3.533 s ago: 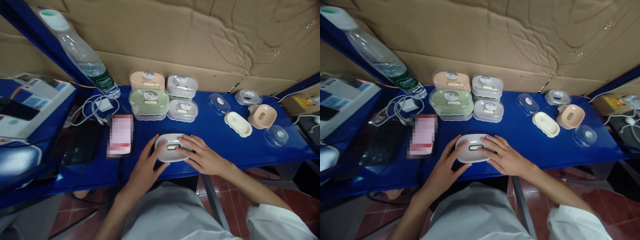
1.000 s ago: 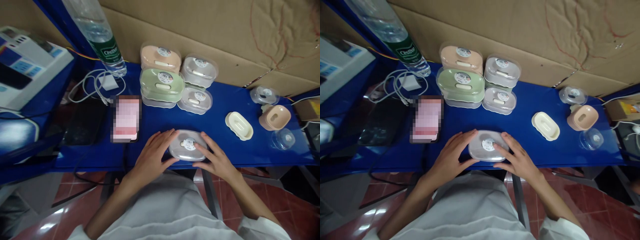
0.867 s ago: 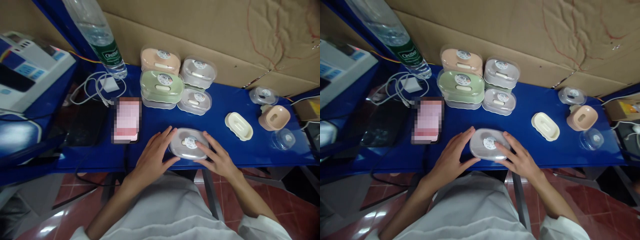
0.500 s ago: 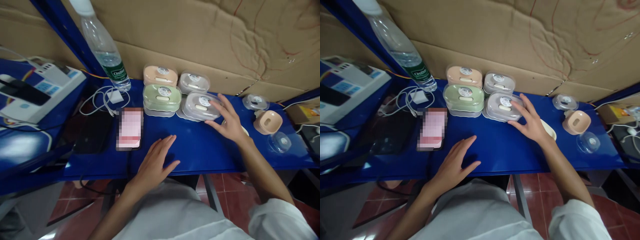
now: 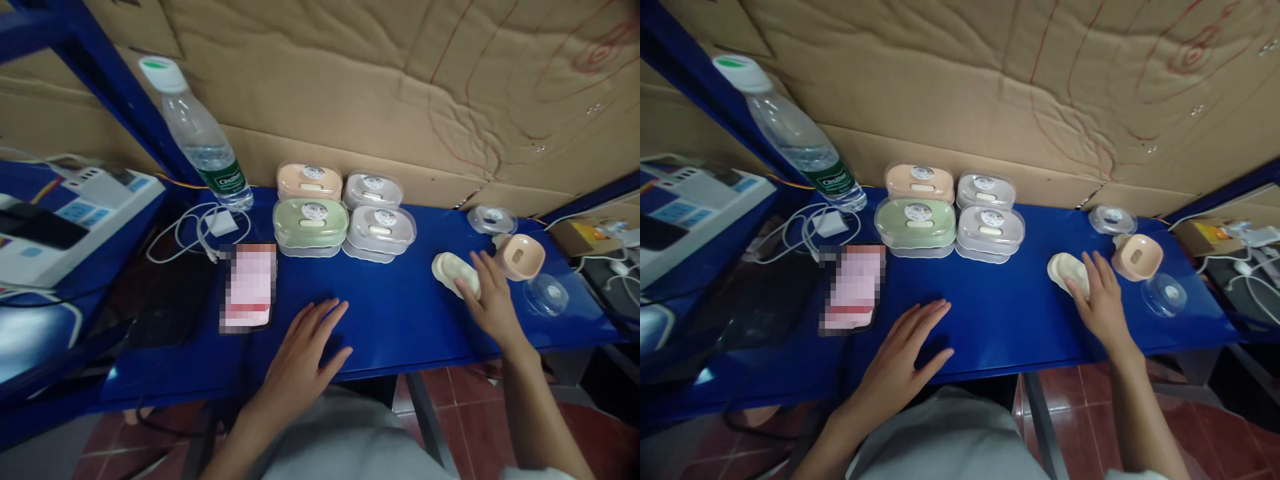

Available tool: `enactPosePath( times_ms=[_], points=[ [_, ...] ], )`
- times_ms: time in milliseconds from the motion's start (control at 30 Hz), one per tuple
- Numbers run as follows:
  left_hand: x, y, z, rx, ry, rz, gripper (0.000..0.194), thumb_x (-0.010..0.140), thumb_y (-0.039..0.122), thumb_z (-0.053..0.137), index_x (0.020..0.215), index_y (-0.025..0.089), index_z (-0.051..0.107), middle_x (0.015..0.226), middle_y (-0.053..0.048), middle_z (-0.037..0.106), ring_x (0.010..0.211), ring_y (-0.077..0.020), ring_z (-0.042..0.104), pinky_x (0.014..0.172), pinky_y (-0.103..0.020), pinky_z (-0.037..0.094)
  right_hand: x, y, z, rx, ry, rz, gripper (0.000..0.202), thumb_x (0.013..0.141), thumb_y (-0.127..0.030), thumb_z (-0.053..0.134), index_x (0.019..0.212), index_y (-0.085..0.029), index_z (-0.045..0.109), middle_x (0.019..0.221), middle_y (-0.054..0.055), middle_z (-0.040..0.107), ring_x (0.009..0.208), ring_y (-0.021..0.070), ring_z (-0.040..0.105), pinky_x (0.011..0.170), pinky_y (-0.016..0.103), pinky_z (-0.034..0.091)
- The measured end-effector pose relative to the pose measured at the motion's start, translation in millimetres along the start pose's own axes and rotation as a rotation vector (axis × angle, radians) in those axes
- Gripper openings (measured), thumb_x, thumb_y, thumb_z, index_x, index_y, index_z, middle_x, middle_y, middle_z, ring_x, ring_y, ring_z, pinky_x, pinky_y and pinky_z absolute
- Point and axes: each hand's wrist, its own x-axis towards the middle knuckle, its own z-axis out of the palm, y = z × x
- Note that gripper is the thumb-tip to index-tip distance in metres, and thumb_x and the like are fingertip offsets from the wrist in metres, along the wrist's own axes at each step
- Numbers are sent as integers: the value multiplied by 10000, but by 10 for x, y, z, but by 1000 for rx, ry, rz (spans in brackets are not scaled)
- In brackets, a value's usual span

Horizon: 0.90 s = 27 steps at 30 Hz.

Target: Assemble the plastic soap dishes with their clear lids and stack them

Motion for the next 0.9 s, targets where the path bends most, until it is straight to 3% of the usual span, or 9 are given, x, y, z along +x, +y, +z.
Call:
enactPosePath(
  times_ms=[133, 267, 400, 467, 533, 633, 733, 833, 900],
  points=[
    [29, 13, 27, 70, 21, 70, 645, 1076, 346, 574, 1667, 331, 317, 1645, -51, 512, 1522, -254, 489, 1296, -518, 385, -509, -154, 88, -46, -166, -33, 616, 1098, -435, 482, 1681, -300, 335, 1654, 153, 494, 1547, 364, 454, 1250, 690, 329],
    [52, 68, 31, 141, 24, 177, 603, 1072, 292, 575, 1645, 330, 391, 1712, -66, 425, 1571, -292, 425, 1293, -551, 370, -401, -427, -85, 94, -176, -169, 582, 1085, -413, 530, 1644, -325, 394, 1678, 96, 472, 1576, 316, 415, 1288, 598, 321],
    [80, 145, 33, 152, -16, 241, 600, 1060, 291, 602, 1633, 305, 427, 1763, -92, 326, 1618, -337, 335, 1283, -591, 368, 78, 94, -170, -32, 126, 180, 526, 1083, -528, 501, 1527, -247, 541, 1561, 162, 579, 1488, 340, 498, 1241, 605, 358],
    [132, 194, 58, 144, -40, 276, 582, 1053, 304, 621, 1613, 320, 463, 1768, -97, 311, 1627, -355, 308, 1281, -627, 351, 276, 506, -112, -178, 138, 453, 726, 1035, -637, 542, 1578, -161, 464, 1595, 275, 500, 1519, 435, 408, 1201, 715, 295],
    [218, 250, 89, 125, -79, 318, 552, 1038, 323, 654, 1573, 331, 519, 1758, -101, 333, 1622, -364, 316, 1279, -650, 339, 389, 832, -50, -214, 117, 569, 835, 999, -641, 602, 1548, -28, 461, 1472, 388, 551, 1431, 497, 482, 1118, 772, 313],
    [354, 320, 103, 110, -117, 350, 420, 1014, 321, 693, 1431, 295, 649, 1667, -116, 479, 1563, -357, 421, 1271, -644, 356, 359, 973, -38, -184, 81, 561, 646, 1016, -542, 606, 1442, -57, 582, 1319, 316, 679, 1269, 413, 629, 1087, 683, 401],
    [393, 319, 61, 145, -85, 328, 216, 1001, 255, 702, 1213, 232, 733, 1430, -114, 662, 1443, -331, 553, 1263, -633, 370, 70, 631, -88, -115, 114, 436, 449, 1065, -477, 530, 1404, -206, 648, 1300, 178, 731, 1187, 327, 677, 1081, 545, 484],
    [296, 236, 18, 185, -9, 275, 137, 978, 219, 724, 1115, 215, 733, 1283, -107, 702, 1296, -313, 648, 1215, -628, 430, -401, -55, -85, 59, 265, 205, 375, 1078, -399, 546, 1409, -264, 659, 1244, 126, 764, 1119, 326, 715, 1005, 533, 561],
    [207, 172, 6, 183, 37, 232, 235, 978, 219, 723, 1213, 226, 709, 1285, -111, 698, 1235, -298, 677, 1162, -584, 499, -690, -534, -55, 118, 284, 91, 305, 1051, -315, 612, 1343, -289, 694, 1210, 66, 786, 1127, 293, 738, 1036, 524, 565]
  ],
)
